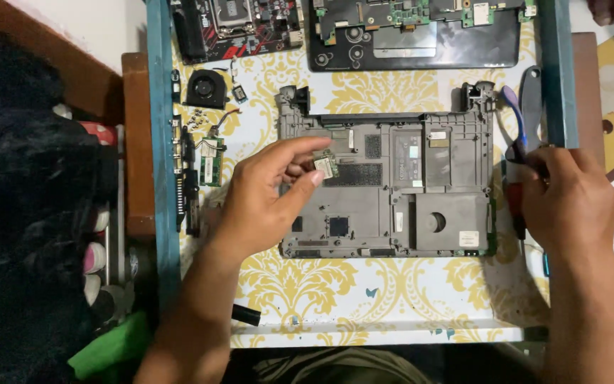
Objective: The person uses a screwdriver to unscrew and remove components from a laptop chassis, then lifts out the motherboard assembly, brushes it with a toothbrush, and continues unscrewing parts from the board and chassis on the workbench.
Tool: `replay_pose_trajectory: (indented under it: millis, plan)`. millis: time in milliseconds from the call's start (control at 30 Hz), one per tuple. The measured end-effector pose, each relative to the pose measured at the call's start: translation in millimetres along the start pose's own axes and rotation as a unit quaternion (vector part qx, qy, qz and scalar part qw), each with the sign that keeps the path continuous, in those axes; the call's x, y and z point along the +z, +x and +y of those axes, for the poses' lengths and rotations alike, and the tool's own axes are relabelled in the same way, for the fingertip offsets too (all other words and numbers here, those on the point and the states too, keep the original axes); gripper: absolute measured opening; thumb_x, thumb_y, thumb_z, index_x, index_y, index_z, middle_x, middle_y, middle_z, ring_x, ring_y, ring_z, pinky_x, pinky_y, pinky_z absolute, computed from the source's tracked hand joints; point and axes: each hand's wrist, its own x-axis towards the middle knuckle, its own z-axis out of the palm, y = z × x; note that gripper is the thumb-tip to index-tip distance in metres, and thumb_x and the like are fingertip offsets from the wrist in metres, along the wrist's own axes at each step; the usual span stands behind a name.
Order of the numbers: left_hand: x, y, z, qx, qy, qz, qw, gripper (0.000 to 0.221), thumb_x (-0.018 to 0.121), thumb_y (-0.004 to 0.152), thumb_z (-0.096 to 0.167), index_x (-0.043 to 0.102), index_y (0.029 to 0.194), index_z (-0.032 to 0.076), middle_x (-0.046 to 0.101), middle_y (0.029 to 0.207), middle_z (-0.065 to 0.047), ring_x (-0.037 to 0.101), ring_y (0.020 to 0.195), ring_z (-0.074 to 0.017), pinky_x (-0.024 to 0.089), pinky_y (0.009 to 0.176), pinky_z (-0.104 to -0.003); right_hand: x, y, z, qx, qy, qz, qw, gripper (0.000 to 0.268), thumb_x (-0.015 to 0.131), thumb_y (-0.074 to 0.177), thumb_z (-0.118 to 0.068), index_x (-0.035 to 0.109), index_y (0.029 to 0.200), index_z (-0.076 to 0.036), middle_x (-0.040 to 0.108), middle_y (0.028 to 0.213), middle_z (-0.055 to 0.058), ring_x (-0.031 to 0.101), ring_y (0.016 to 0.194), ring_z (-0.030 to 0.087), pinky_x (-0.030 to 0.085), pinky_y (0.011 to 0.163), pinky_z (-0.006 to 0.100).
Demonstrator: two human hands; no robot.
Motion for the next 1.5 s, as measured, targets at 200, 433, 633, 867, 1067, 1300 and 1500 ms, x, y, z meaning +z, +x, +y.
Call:
replay_pose_trajectory:
  millis: [200,433,633,867,1067,1300,1500]
  plan:
    - [-42,-3,-4,0.041,0.217,0.020,0.975,0.026,0.062,0.088,0.000,0.072,0.112,0.000,0.073,0.094,-0.011,0.067,0.074,-0.0233,0.052,0.066,-0.034,-1,-4,4,-0.022,0.000,-0.006,1.000,0.021,0.082,0.109,-0.018,0.082,0.128,-0.009,0.077,0.116,0.012,0.072,0.084,0.031,0.057,0.072,0.037]
    - [-72,-12,-22,0.021,0.300,0.039,0.953,0.028,0.058,0.087,-0.004,0.073,0.111,0.001,0.068,0.097,-0.014,0.064,0.080,-0.0312,0.052,0.073,-0.039,42,-12,21,0.007,0.124,0.004,0.992,0.017,0.078,0.109,0.007,0.080,0.126,0.007,0.072,0.110,0.024,0.068,0.085,0.035,0.057,0.076,0.040]
    - [-81,-5,-38,0.027,0.345,-0.001,0.938,0.026,0.058,0.088,-0.002,0.073,0.109,0.000,0.071,0.099,-0.018,0.066,0.080,-0.0389,0.053,0.075,-0.046,79,-17,42,0.006,0.294,-0.001,0.956,0.018,0.067,0.111,0.020,0.066,0.129,0.023,0.063,0.116,0.034,0.060,0.088,0.041,0.051,0.081,0.044]
    - [-70,8,-48,-0.080,0.293,0.028,0.952,0.025,0.063,0.085,-0.001,0.072,0.109,0.001,0.075,0.080,-0.011,0.063,0.054,-0.0236,0.051,0.049,-0.038,60,-13,31,0.039,0.329,-0.040,0.943,0.017,0.067,0.114,0.018,0.063,0.130,0.023,0.064,0.104,0.032,0.060,0.080,0.035,0.049,0.069,0.039]
    - [-74,7,-49,0.013,0.395,0.054,0.917,0.026,0.070,0.085,0.005,0.074,0.111,0.003,0.068,0.104,-0.013,0.066,0.082,-0.0342,0.054,0.071,-0.043,82,-18,45,0.048,0.369,-0.021,0.928,0.028,0.070,0.119,0.017,0.057,0.142,0.024,0.061,0.107,0.035,0.059,0.084,0.038,0.049,0.072,0.044]
    - [-79,7,-51,-0.037,0.418,-0.079,0.904,0.048,0.074,0.079,0.015,0.070,0.126,0.005,0.058,0.121,-0.008,0.064,0.090,-0.0294,0.053,0.080,-0.040,64,-17,36,0.051,0.349,-0.008,0.936,0.022,0.074,0.118,0.012,0.064,0.134,0.023,0.065,0.111,0.033,0.061,0.087,0.037,0.051,0.076,0.043]
    - [-78,10,-58,-0.017,0.455,-0.053,0.889,0.031,0.077,0.081,0.011,0.078,0.112,0.007,0.060,0.108,-0.004,0.062,0.090,-0.0270,0.051,0.080,-0.039,-9,4,4,0.055,0.089,-0.057,0.993,0.024,0.082,0.107,-0.025,0.081,0.122,-0.005,0.076,0.113,0.014,0.071,0.082,0.031,0.056,0.072,0.039]
